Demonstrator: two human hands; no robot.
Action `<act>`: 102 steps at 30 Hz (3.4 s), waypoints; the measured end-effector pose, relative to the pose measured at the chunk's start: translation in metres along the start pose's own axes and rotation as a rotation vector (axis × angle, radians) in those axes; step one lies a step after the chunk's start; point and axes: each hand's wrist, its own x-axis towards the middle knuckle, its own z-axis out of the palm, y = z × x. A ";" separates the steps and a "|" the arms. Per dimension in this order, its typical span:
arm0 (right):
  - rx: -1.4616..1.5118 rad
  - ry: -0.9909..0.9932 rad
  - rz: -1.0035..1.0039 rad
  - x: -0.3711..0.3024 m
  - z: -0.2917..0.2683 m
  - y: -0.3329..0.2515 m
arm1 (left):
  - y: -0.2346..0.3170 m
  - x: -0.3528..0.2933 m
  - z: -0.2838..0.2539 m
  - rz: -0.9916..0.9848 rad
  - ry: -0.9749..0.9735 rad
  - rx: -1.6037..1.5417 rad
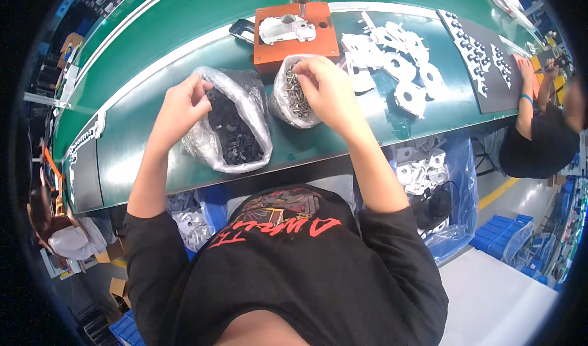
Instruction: Assembling metal eyelets into white plastic components using a manual press machine on a factory line.
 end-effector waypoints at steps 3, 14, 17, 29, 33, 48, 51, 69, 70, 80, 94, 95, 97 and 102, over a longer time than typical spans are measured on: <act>0.010 -0.056 -0.006 -0.001 -0.002 -0.001 | 0.010 0.004 -0.003 -0.056 -0.123 -0.156; -0.036 -0.080 -0.149 -0.003 -0.006 0.001 | 0.026 0.062 -0.002 0.175 -0.120 -0.079; -0.090 -0.056 -0.186 -0.002 -0.005 0.000 | 0.039 0.093 0.003 0.171 -0.115 0.096; 0.084 -0.088 0.052 -0.002 -0.006 -0.003 | 0.050 0.195 0.049 0.132 -0.168 -0.314; 0.077 -0.003 -0.078 0.006 -0.010 0.000 | 0.033 0.227 0.062 0.219 -0.143 -0.347; 0.065 0.036 0.089 0.106 -0.050 0.075 | 0.058 0.248 0.065 -0.015 -0.559 -0.054; 0.098 -0.066 0.169 0.114 -0.040 0.071 | 0.048 0.256 0.070 0.031 -0.639 -0.135; 0.205 -0.162 0.173 0.128 0.000 0.099 | 0.033 0.170 0.063 0.260 0.065 -0.072; 0.204 -0.173 0.172 0.128 0.000 0.100 | 0.027 0.159 0.068 0.328 0.106 -0.058; 0.272 -0.167 0.132 0.126 -0.001 0.098 | 0.027 0.116 0.105 0.584 0.295 0.350; 0.109 -0.161 0.131 0.122 -0.005 0.092 | 0.027 0.115 0.107 0.542 0.274 0.386; 0.048 -0.197 0.129 0.121 -0.008 0.090 | 0.028 0.115 0.107 0.541 0.275 0.386; 0.005 -0.198 -0.037 0.117 -0.012 0.098 | 0.029 0.115 0.108 0.566 0.310 0.367; -0.314 -0.238 -0.342 0.113 -0.023 0.095 | 0.029 0.116 0.107 0.560 0.306 0.374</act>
